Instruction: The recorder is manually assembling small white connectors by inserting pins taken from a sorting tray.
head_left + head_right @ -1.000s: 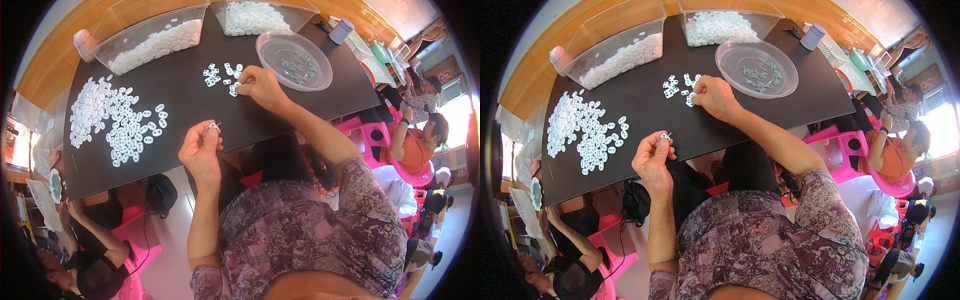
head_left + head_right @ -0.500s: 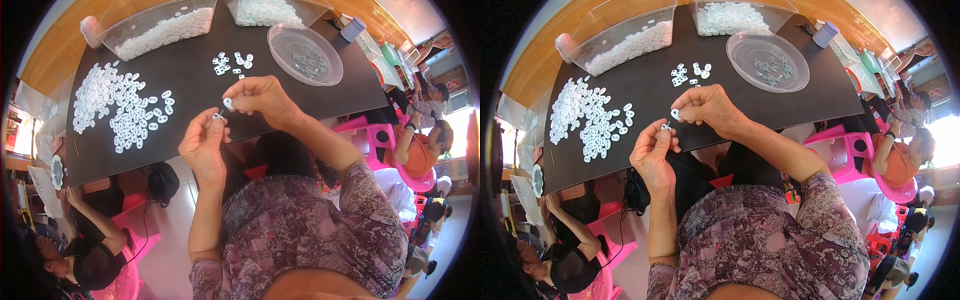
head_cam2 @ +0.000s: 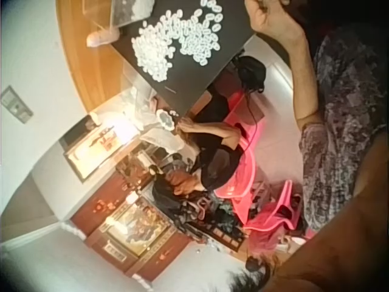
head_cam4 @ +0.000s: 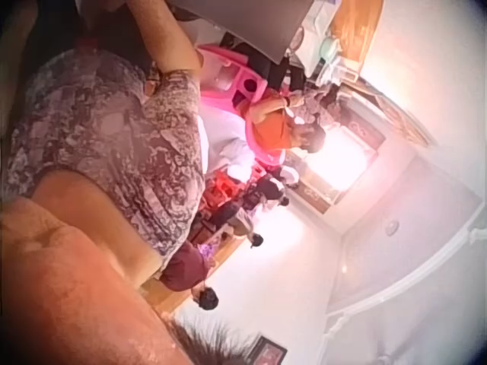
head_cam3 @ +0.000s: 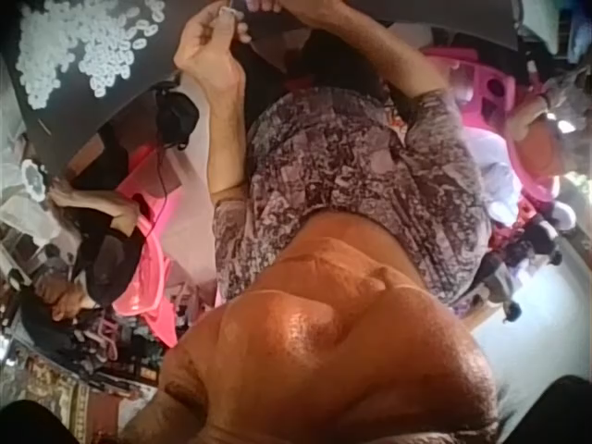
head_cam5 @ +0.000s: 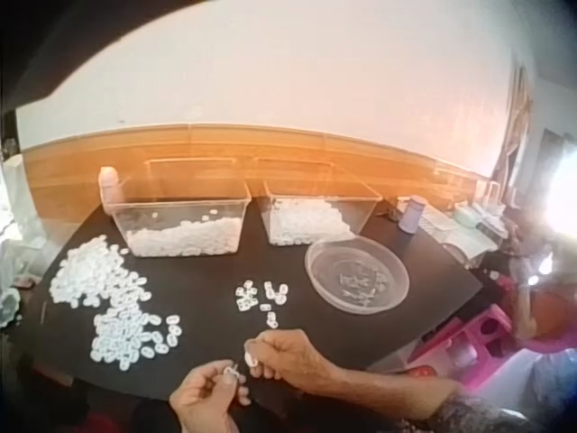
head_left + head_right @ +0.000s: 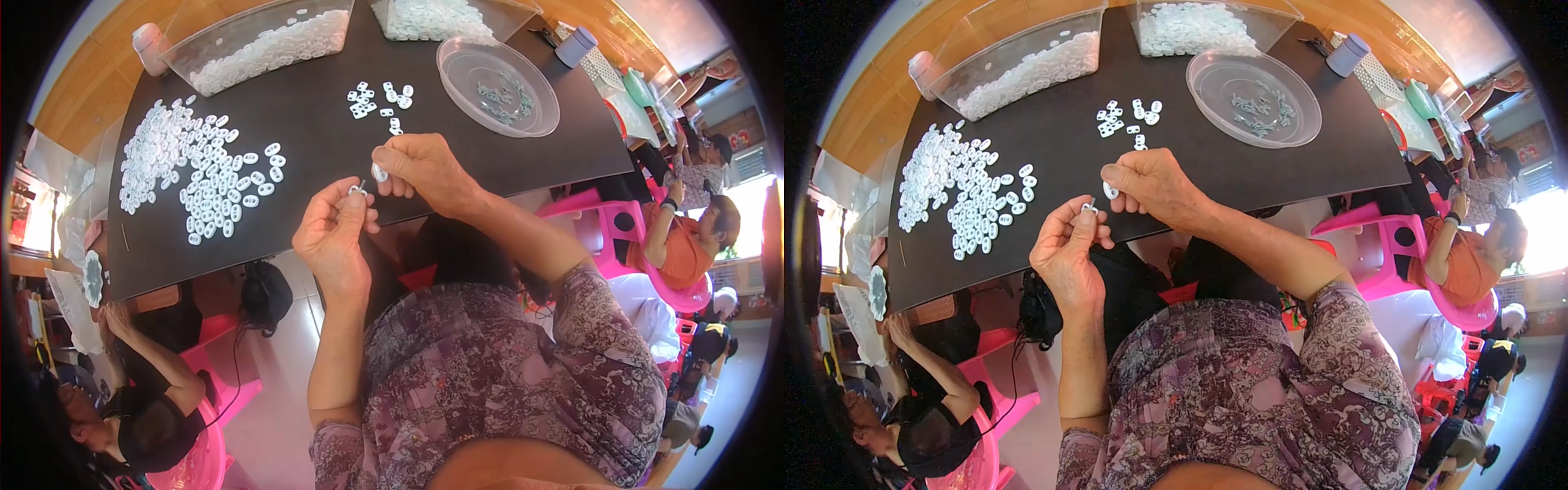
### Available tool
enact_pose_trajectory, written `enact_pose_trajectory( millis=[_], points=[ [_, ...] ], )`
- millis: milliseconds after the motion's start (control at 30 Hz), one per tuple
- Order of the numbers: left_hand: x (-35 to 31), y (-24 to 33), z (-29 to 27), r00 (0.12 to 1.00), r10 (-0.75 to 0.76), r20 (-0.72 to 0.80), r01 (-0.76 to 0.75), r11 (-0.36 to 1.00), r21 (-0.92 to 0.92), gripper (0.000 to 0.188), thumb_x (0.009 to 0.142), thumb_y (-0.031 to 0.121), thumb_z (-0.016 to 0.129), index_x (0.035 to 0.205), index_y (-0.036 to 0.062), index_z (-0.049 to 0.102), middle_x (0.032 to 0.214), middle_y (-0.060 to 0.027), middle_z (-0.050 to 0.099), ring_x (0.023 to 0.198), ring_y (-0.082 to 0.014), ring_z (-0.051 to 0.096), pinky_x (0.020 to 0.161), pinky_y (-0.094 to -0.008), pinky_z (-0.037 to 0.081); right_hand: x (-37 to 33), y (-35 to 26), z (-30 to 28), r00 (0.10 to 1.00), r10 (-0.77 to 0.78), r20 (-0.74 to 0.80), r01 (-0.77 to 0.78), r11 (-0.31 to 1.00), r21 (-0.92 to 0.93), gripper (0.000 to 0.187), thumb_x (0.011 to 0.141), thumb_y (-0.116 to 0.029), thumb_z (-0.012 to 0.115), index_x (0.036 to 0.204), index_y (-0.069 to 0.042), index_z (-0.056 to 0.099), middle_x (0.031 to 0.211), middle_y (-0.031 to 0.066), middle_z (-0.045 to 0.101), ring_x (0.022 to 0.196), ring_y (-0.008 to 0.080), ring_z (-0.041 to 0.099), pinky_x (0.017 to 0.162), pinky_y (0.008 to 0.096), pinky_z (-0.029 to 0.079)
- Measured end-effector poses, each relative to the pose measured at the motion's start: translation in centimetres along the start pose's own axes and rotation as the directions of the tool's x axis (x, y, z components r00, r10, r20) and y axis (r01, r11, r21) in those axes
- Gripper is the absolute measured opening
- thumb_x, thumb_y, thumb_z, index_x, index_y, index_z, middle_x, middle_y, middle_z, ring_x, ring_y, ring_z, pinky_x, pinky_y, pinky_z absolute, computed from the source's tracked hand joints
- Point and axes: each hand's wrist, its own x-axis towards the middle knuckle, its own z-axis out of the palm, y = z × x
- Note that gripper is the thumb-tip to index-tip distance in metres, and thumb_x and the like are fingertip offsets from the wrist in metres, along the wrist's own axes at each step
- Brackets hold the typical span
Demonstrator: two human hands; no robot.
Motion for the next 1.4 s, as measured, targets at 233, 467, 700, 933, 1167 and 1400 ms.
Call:
enact_pose_trajectory(
  millis=[233,467,700,933,1167,1400],
  points=[
    [0.1,-0.3,-0.4,1.000,0.002,0.007,-0.002,1.000,0.016,0.014,0.084,0.000,0.060,0.095,-0.0069,0.061,0.073,-0.0104,0.062,0.057,-0.0120,0.055,0.048,-0.0223,0.045,0.1,0.5,0.2,0.999,-0.046,0.008,0.046,0.999,-0.005,0.019,0.087,-0.016,0.056,0.087,-0.001,0.066,0.066,0.0010,0.058,0.059,0.0045,0.051,0.052,0.0182,0.040],
    [-0.1,-0.4,-0.4,1.000,0.010,0.004,-0.010,0.999,0.046,0.014,0.083,-0.001,0.060,0.095,-0.0069,0.061,0.074,-0.0091,0.062,0.056,-0.0109,0.055,0.048,-0.0215,0.045,0.0,0.4,0.5,0.994,-0.109,0.020,0.110,0.994,-0.025,0.014,0.083,-0.007,0.057,0.090,0.002,0.064,0.069,0.0025,0.061,0.065,0.0068,0.057,0.058,0.0201,0.044],
    [-0.1,-0.7,-0.5,1.000,0.025,-0.010,-0.024,0.996,0.090,0.014,0.083,0.000,0.061,0.095,-0.0064,0.062,0.072,-0.0064,0.060,0.057,-0.0095,0.055,0.048,-0.0201,0.045,0.0,0.4,0.2,0.991,-0.114,0.068,0.117,0.992,-0.044,0.014,0.085,-0.009,0.058,0.094,0.000,0.065,0.074,0.0011,0.062,0.068,0.0050,0.056,0.059,0.0187,0.044],
    [-0.3,-1.0,-0.6,0.998,0.056,0.003,-0.056,0.989,0.134,0.013,0.084,0.000,0.060,0.095,-0.0064,0.061,0.073,-0.0052,0.060,0.058,-0.0084,0.054,0.048,-0.0193,0.044,-0.1,0.5,0.7,0.989,-0.138,0.050,0.139,0.990,-0.019,0.013,0.084,-0.007,0.058,0.090,0.002,0.064,0.072,0.0022,0.061,0.067,0.0057,0.056,0.059,0.0195,0.044],
    [-0.4,-1.0,-0.5,0.998,0.070,0.007,-0.070,0.989,0.128,0.013,0.084,0.000,0.060,0.095,-0.0065,0.061,0.074,-0.0052,0.060,0.059,-0.0079,0.054,0.049,-0.0187,0.044,-0.1,1.2,1.2,0.974,-0.228,-0.001,0.227,0.971,-0.071,0.012,0.082,-0.005,0.057,0.087,0.005,0.063,0.069,0.0037,0.060,0.066,0.0074,0.055,0.059,0.0228,0.045],
    [-0.3,-1.1,-0.3,0.997,0.070,0.010,-0.071,0.993,0.091,0.012,0.084,0.000,0.059,0.095,-0.0061,0.061,0.076,-0.0061,0.062,0.059,-0.0080,0.054,0.049,-0.0185,0.044,-0.8,1.0,1.4,0.963,-0.269,-0.004,0.263,0.946,-0.189,0.012,0.085,-0.002,0.056,0.093,0.003,0.063,0.079,0.0032,0.062,0.074,0.0081,0.057,0.066,0.0224,0.047]
  ],
)
